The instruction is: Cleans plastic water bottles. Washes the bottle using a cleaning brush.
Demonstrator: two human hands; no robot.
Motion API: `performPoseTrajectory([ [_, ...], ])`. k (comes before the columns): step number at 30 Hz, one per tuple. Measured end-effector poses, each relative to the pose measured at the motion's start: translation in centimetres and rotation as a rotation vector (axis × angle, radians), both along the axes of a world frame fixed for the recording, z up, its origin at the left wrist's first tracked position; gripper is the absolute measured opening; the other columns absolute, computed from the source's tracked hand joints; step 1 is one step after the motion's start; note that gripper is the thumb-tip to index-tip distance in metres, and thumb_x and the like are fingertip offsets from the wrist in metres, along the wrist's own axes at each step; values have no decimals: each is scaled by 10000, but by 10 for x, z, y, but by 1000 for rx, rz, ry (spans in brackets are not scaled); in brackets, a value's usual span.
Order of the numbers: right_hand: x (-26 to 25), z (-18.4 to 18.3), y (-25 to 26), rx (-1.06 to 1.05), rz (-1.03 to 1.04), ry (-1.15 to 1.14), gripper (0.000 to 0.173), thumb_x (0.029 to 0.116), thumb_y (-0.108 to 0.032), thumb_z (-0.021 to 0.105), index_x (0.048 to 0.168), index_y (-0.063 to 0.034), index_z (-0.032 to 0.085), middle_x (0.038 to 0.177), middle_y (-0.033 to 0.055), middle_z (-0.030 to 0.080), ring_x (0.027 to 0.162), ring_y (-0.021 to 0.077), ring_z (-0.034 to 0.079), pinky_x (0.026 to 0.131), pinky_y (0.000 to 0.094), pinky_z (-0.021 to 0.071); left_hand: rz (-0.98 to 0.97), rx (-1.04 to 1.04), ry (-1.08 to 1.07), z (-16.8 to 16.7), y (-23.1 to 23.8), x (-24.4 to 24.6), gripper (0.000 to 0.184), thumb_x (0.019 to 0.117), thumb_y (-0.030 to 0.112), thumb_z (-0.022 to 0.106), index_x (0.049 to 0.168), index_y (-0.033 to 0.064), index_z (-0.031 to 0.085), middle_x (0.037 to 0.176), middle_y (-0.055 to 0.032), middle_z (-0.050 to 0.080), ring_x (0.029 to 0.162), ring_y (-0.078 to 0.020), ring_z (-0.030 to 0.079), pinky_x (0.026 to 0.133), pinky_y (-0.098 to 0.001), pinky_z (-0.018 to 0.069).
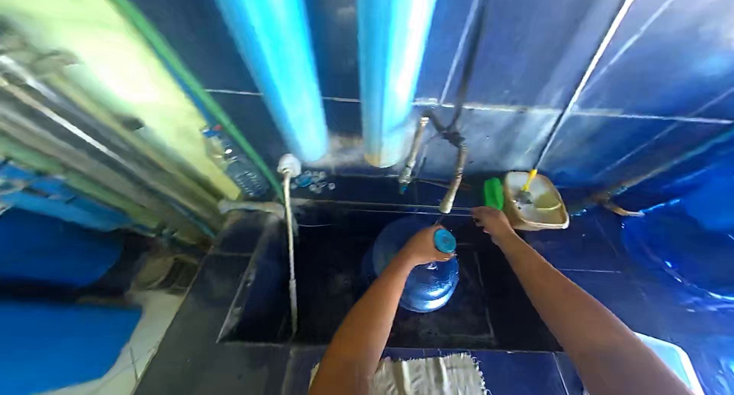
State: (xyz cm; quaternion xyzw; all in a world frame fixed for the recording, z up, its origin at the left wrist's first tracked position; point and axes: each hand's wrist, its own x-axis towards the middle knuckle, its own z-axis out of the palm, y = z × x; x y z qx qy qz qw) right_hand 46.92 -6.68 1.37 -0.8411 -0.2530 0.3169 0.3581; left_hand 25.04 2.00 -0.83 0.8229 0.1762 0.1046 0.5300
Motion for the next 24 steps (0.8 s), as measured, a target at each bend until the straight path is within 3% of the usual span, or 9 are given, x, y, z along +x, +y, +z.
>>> performPoseTrajectory([
  [4,35,-31,50,-163,423,-410,628,927,-269,760,1481,-77,533,1543,226,458,1440,433,407,1158,637,345,192,-79,-62,-15,7,-15,697,775,258,871,1327,-47,576,1229,-184,678,1160,-208,655,1051,-368,516],
  [8,43,-46,93,-277,583,-611,1172,761,-162,893,1659,-142,139,1705,194,145,1571,450,50,1175,770,46,429,-35,-248,-34,3,-40,627,730,218,866,1207,-95,609,1093,-160,710,1026,-133,688,957,-289,554],
  [10,43,-63,105,-351,619,-712,1081,785,-114,868,1646,-131,215,1647,242,275,1524,492,197,1155,771,146,477,-37,-306,-35,7,-40,586,716,161,856,1176,-106,609,1057,-154,712,986,-117,696,926,-271,569],
  [12,41,-82,108,-369,656,-760,739,910,-88,719,1576,-105,398,1498,261,478,1386,489,424,1095,708,322,491,-51,-212,-25,20,-31,585,745,175,850,1211,-83,608,1082,-159,709,1012,-133,692,945,-295,563],
  [14,37,-73,97,-358,697,-574,553,997,-129,585,1537,-131,466,1355,263,616,1250,471,587,1026,695,436,461,-115,-72,-16,35,-15,610,795,226,847,1276,-43,586,1133,-170,703,1068,-182,686,986,-355,550],
  [16,28,-45,73,-168,715,-321,455,1064,-134,492,1519,-146,503,1219,229,683,1073,378,673,968,578,506,383,-193,-38,-17,49,-1,675,819,230,851,1352,-14,515,1192,-183,676,1118,-218,669,1010,-396,542],
  [18,4,-9,48,64,721,-157,468,1069,-155,528,1535,-166,481,1122,186,687,928,275,654,892,485,526,285,-189,-76,-27,61,10,814,803,222,872,1439,17,409,1273,-193,634,1173,-235,642,1031,-412,532],
  [21,-23,12,21,143,905,-227,745,972,-411,666,1617,-230,340,1204,224,675,1033,336,652,950,559,507,201,-30,-126,-35,70,21,1135,734,242,924,1597,79,206,1383,-186,555,1276,-253,565,1087,-444,484],
  [24,-20,-5,20,68,976,-567,726,1033,-489,545,1637,-196,270,1174,255,699,1099,445,675,980,632,499,148,312,-226,-40,77,24,1095,729,397,914,1565,12,320,1477,-175,519,1391,-278,479,1180,-454,382],
])
